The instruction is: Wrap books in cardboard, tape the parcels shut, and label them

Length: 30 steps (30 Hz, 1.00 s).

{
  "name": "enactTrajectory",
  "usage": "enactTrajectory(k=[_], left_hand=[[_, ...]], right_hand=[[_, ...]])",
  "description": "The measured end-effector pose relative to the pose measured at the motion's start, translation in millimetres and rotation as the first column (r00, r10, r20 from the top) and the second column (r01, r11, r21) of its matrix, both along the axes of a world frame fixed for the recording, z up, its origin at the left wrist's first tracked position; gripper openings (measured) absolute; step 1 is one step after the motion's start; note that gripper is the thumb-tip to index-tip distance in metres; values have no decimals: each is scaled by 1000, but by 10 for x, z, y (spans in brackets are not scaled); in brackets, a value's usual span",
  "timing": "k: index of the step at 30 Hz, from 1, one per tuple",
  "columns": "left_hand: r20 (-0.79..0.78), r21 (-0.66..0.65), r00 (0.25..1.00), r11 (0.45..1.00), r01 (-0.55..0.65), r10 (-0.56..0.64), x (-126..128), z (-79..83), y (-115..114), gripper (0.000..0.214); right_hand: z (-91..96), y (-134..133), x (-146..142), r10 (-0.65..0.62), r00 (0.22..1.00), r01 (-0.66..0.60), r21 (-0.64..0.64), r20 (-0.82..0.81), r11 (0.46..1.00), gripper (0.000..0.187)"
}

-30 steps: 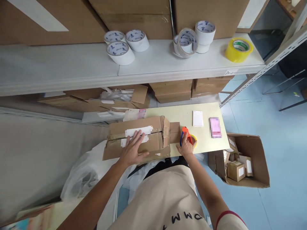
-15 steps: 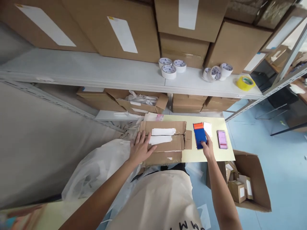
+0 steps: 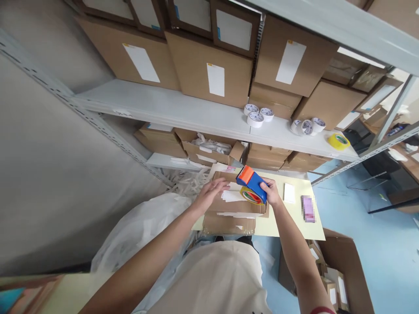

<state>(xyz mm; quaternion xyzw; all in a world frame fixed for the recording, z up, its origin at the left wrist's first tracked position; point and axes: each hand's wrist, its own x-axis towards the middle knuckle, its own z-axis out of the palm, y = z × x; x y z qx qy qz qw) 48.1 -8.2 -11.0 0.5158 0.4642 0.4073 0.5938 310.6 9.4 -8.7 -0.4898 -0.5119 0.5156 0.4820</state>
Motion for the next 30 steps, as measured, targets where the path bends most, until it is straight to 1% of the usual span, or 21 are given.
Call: enactTrajectory(k=[2, 3, 5, 8, 12, 15, 17, 20, 22, 23, 26, 27, 29, 30], left_hand=[[155, -170, 988, 984, 54, -27, -5, 182, 74, 66], [194, -221, 980, 973, 73, -30, -5, 249, 102, 64], [221, -268, 975, 959, 94, -33, -4, 329, 139, 57], [208, -269, 978, 959, 89, -32, -2, 352, 166, 45], [197, -219, 980, 973, 80, -36, -12, 345, 205, 30], [132, -173, 990, 982, 74, -51, -16, 338, 254, 22], [62, -146, 998, 989, 35, -26, -24, 312, 288, 20], [0, -142, 1000, 990, -17, 17, -117, 218, 335, 24], [-29, -151, 998, 987, -59, 55, -282, 112, 369, 29], [-52, -150, 994, 984, -98, 92, -398, 45, 387, 31], [-141, -147, 960, 954, -262, 242, -811, -207, 434, 38], [-169, -161, 949, 943, -292, 266, -936, -304, 440, 40], [-224, -197, 938, 930, -310, 266, -1110, -502, 437, 43], [-246, -213, 935, 927, -308, 255, -1152, -597, 428, 43]], right_hand=[[40, -6, -37, 79, 996, -78, -28, 33, 997, 67], [55, -4, -52, 112, 992, -110, -39, 52, 993, 67], [75, 9, -78, 166, 982, -162, -52, 90, 985, 69], [95, 39, -95, 223, 967, -218, -52, 120, 974, 71], [155, 70, -102, 271, 954, -267, -43, 128, 963, 68], [235, 94, -138, 308, 937, -306, -33, 164, 951, 68], [288, 126, -186, 333, 920, -335, -27, 205, 942, 67], [350, 203, -237, 378, 888, -382, -34, 261, 923, 63], [377, 264, -201, 412, 867, -413, -56, 281, 909, 62], [388, 293, -152, 426, 857, -423, -76, 290, 903, 61], [396, 369, 84, 437, 836, -406, -162, 332, 900, 58], [387, 391, 166, 438, 828, -394, -193, 350, 899, 56], [347, 426, 290, 451, 811, -382, -246, 374, 891, 54], [316, 440, 321, 462, 803, -383, -266, 377, 884, 53]])
